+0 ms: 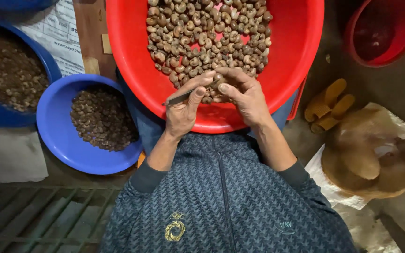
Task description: A person manually peels nuts using a small metal tool and sorts them into different plastic bowls while sitting on the floor.
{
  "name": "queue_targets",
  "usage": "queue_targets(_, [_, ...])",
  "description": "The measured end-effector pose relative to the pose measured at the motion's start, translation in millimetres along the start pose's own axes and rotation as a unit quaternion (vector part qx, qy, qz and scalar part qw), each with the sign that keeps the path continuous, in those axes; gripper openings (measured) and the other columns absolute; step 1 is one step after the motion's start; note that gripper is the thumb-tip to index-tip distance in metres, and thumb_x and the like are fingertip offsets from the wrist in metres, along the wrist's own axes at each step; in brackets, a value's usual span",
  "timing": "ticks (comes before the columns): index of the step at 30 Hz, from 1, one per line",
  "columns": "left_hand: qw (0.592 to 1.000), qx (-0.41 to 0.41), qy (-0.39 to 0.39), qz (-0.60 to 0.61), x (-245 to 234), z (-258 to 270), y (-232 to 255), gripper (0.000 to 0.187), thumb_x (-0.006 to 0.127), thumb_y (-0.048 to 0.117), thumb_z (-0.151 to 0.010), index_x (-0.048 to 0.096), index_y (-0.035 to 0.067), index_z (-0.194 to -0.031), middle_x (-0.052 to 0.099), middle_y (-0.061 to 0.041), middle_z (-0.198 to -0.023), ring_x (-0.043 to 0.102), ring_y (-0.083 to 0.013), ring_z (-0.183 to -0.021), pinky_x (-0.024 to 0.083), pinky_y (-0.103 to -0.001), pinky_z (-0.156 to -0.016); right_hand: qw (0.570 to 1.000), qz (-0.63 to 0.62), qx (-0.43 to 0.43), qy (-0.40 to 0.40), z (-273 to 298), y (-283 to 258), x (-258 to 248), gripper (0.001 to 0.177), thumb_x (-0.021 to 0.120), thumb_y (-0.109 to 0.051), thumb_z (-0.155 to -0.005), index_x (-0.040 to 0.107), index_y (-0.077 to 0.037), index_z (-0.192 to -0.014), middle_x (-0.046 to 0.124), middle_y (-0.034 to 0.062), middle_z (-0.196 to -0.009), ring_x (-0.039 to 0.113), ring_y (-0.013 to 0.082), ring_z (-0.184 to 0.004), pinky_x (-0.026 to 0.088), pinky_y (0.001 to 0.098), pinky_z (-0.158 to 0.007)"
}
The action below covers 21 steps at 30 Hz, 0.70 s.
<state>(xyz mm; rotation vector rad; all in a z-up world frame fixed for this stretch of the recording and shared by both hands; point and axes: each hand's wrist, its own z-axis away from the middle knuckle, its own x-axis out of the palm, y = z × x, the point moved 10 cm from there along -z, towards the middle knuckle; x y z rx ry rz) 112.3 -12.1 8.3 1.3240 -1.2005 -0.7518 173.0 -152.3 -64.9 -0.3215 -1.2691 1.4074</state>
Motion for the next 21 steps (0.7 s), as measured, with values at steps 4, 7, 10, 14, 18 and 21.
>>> queue_targets(4, [1.000, -0.004, -0.009, 0.025, 2.9, 2.4, -2.7, 0.025, 0.055, 0.014, -0.110, 0.069, -0.003, -0.121, 0.065, -0.024, -0.135, 0.056, -0.0366, -0.133, 0.047, -0.054, -0.112, 0.998, -0.052, 0.017, 0.016, 0.6, 18.0, -11.9, 0.040, 0.071, -0.007, -0.095, 0.059, 0.004, -0.132, 0.070, 0.0176, -0.106, 0.077, 0.0308, -0.084, 0.070, 0.0408, -0.072])
queue_targets(7, [0.999, -0.012, -0.014, 0.049, 5.8, 2.2, -1.8, 0.026, 0.056, 0.017, -0.110, 0.069, -0.003, -0.119, 0.066, -0.023, -0.134, 0.058, -0.0354, -0.132, 0.049, -0.053, -0.111, 0.993, -0.110, 0.032, 0.020, -0.9, 29.1, -17.8, 0.040, 0.072, -0.010, -0.095, 0.059, 0.005, -0.130, 0.068, 0.0145, -0.101, 0.077, 0.0305, -0.082, 0.070, 0.0387, -0.069])
queue_targets(10, [0.998, 0.001, -0.014, 0.053, 6.5, 2.5, -3.4, 0.026, 0.058, 0.019, -0.109, 0.071, -0.002, -0.119, 0.066, -0.023, -0.134, 0.060, -0.0360, -0.129, 0.049, -0.053, -0.112, 0.987, -0.159, 0.036, 0.005, -1.5, 33.2, -15.4, 0.042, 0.071, -0.014, -0.096, 0.057, 0.005, -0.130, 0.067, 0.0141, -0.099, 0.077, 0.0265, -0.079, 0.070, 0.0352, -0.068])
queue_targets(14, [0.998, -0.005, -0.006, 0.064, 6.1, 1.3, -3.7, 0.026, 0.056, 0.017, -0.109, 0.070, -0.004, -0.115, 0.067, -0.025, -0.130, 0.063, -0.0355, -0.126, 0.052, -0.053, -0.108, 0.985, -0.171, 0.022, -0.005, -1.9, 32.2, -15.3, 0.039, 0.069, -0.016, -0.097, 0.056, 0.003, -0.129, 0.066, 0.0117, -0.100, 0.076, 0.0245, -0.080, 0.070, 0.0345, -0.068])
queue_targets(18, [0.997, -0.001, 0.004, 0.074, 5.4, -0.5, -6.5, 0.028, 0.055, 0.018, -0.109, 0.070, -0.006, -0.112, 0.067, -0.028, -0.129, 0.063, -0.0379, -0.124, 0.052, -0.054, -0.107, 0.985, -0.174, 0.012, -0.007, -3.7, 35.6, -18.7, 0.040, 0.071, -0.015, -0.097, 0.055, 0.001, -0.131, 0.067, 0.0125, -0.099, 0.076, 0.0256, -0.081, 0.070, 0.0361, -0.070])
queue_targets(21, [0.995, 0.011, 0.000, 0.099, 5.2, -3.7, 1.3, 0.030, 0.055, 0.020, -0.109, 0.071, -0.005, -0.112, 0.069, -0.025, -0.127, 0.064, -0.0362, -0.124, 0.050, -0.052, -0.110, 0.988, -0.157, -0.002, 0.003, -1.9, 30.5, -18.1, 0.043, 0.073, -0.015, -0.095, 0.055, 0.001, -0.130, 0.066, 0.0116, -0.096, 0.077, 0.0258, -0.079, 0.070, 0.0353, -0.069])
